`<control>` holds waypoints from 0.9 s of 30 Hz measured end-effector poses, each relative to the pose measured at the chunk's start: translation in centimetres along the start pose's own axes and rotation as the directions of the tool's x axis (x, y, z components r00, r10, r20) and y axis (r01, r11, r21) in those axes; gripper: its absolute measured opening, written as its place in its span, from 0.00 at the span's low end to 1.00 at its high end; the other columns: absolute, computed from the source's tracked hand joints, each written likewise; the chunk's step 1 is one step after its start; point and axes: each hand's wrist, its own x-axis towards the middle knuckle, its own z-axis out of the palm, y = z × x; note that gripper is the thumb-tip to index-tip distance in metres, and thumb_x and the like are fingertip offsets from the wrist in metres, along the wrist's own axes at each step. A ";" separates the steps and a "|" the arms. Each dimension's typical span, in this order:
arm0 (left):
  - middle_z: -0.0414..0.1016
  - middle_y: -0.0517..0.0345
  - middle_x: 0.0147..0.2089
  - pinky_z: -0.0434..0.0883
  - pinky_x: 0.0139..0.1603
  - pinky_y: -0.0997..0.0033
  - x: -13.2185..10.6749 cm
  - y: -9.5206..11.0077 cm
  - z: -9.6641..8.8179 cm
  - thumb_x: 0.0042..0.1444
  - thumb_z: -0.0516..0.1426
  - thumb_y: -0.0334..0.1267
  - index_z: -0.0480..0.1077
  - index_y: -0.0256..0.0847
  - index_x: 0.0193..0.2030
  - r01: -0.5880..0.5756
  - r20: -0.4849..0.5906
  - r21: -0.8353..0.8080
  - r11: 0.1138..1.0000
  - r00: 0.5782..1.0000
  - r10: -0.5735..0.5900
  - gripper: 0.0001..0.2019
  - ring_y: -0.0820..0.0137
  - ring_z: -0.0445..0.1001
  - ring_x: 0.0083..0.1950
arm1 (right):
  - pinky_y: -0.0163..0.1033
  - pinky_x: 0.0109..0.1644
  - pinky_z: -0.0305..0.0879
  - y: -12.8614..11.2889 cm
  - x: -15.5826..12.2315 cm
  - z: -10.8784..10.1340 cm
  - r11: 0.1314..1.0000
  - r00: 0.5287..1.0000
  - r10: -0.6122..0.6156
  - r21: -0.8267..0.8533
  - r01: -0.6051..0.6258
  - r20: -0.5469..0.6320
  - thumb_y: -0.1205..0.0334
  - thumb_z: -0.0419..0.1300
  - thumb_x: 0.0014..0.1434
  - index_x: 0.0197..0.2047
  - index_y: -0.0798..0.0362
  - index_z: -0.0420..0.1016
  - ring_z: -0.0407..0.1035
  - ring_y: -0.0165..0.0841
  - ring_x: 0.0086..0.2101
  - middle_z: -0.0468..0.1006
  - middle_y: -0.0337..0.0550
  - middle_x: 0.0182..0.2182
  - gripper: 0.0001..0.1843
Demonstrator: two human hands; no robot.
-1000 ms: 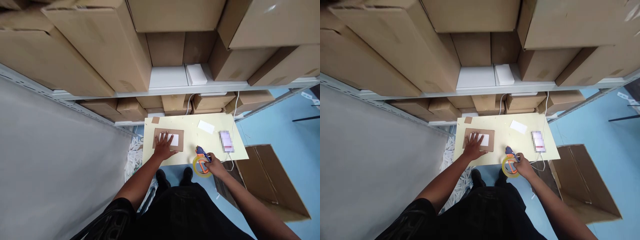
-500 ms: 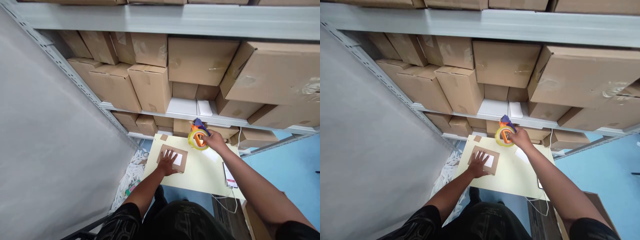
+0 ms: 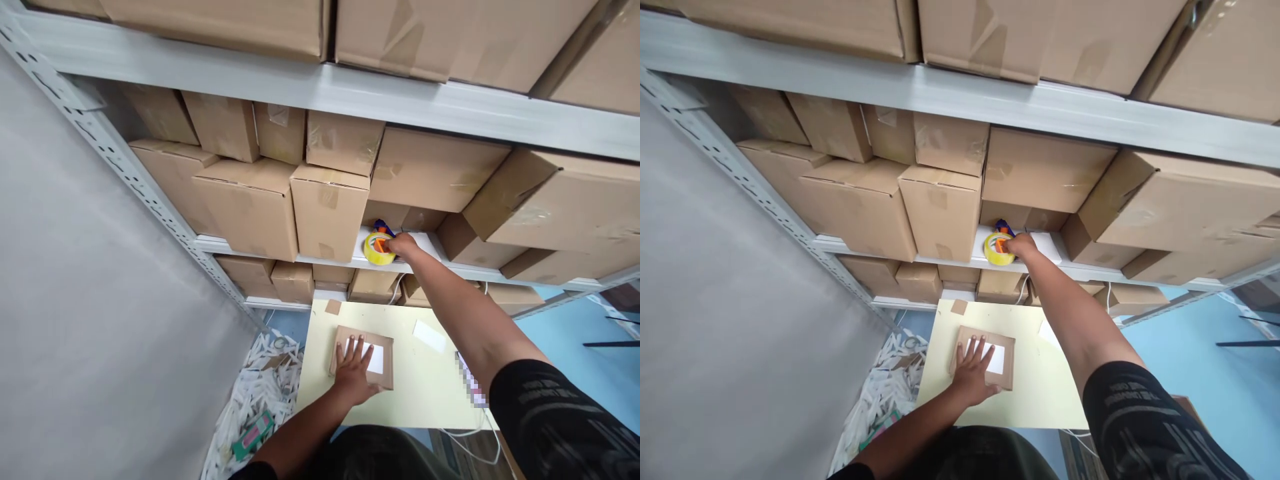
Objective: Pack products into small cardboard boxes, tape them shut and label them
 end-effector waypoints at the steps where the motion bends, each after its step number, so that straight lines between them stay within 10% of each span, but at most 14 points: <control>1: 0.21 0.59 0.81 0.26 0.75 0.32 0.1 -0.1 0.0 0.53 0.52 0.72 0.40 0.54 0.79 -0.004 -0.006 -0.021 1.000 1.000 0.004 0.52 0.48 0.19 0.79 | 0.37 0.38 0.64 -0.2 0.2 0.0 1.000 1.000 0.002 -0.002 -0.002 -0.010 0.60 0.69 0.54 0.40 0.64 0.76 0.68 0.31 0.33 0.79 0.48 0.34 0.16; 7: 0.50 0.51 0.79 0.39 0.78 0.42 -0.3 -0.9 -1.3 0.59 0.57 0.55 0.64 0.45 0.71 -0.004 -0.178 -0.198 0.980 0.983 -0.032 0.35 0.51 0.44 0.80 | 0.41 0.51 0.62 2.4 -3.4 -1.4 0.993 0.980 -0.099 0.043 0.107 -0.171 0.51 0.59 0.63 0.43 0.59 0.78 0.69 0.35 0.43 0.82 0.51 0.40 0.18; 12: 0.62 0.45 0.72 0.55 0.76 0.51 -2.5 -5.9 -2.4 0.59 0.58 0.41 0.68 0.42 0.64 0.002 -0.428 -0.399 0.917 0.884 -0.188 0.25 0.55 0.57 0.75 | 0.42 0.48 0.64 13.4 -13.5 4.6 0.992 0.975 -0.063 0.093 0.085 -0.211 0.48 0.55 0.62 0.42 0.52 0.78 0.73 0.40 0.43 0.82 0.49 0.42 0.19; 16: 0.64 0.39 0.70 0.62 0.72 0.50 -4.5 -10.2 -0.2 0.57 0.59 0.44 0.61 0.40 0.67 0.210 -0.143 -0.701 0.681 0.894 -0.424 0.31 0.52 0.64 0.72 | 0.44 0.41 0.68 24.9 -22.5 15.0 0.891 0.934 0.234 0.325 -0.317 0.269 0.37 0.53 0.59 0.47 0.52 0.77 0.76 0.42 0.40 0.81 0.53 0.46 0.29; 20: 0.65 0.38 0.71 0.64 0.70 0.51 -6.1 -10.9 2.8 0.56 0.60 0.55 0.61 0.40 0.68 0.261 0.145 -0.857 0.445 0.950 -0.277 0.36 0.49 0.65 0.71 | 0.46 0.47 0.71 31.0 -27.1 22.5 0.703 0.853 0.205 0.534 -0.469 0.480 0.30 0.53 0.55 0.57 0.49 0.74 0.73 0.46 0.53 0.74 0.55 0.60 0.38; 27: 0.58 0.41 0.75 0.60 0.72 0.48 -5.9 -6.6 4.5 0.50 0.65 0.58 0.58 0.43 0.72 0.254 0.174 -0.874 0.414 0.960 -0.221 0.45 0.47 0.56 0.76 | 0.50 0.53 0.72 33.3 -25.4 22.6 0.648 0.914 0.245 0.646 -0.403 0.325 0.26 0.53 0.55 0.53 0.55 0.78 0.70 0.50 0.58 0.77 0.59 0.56 0.42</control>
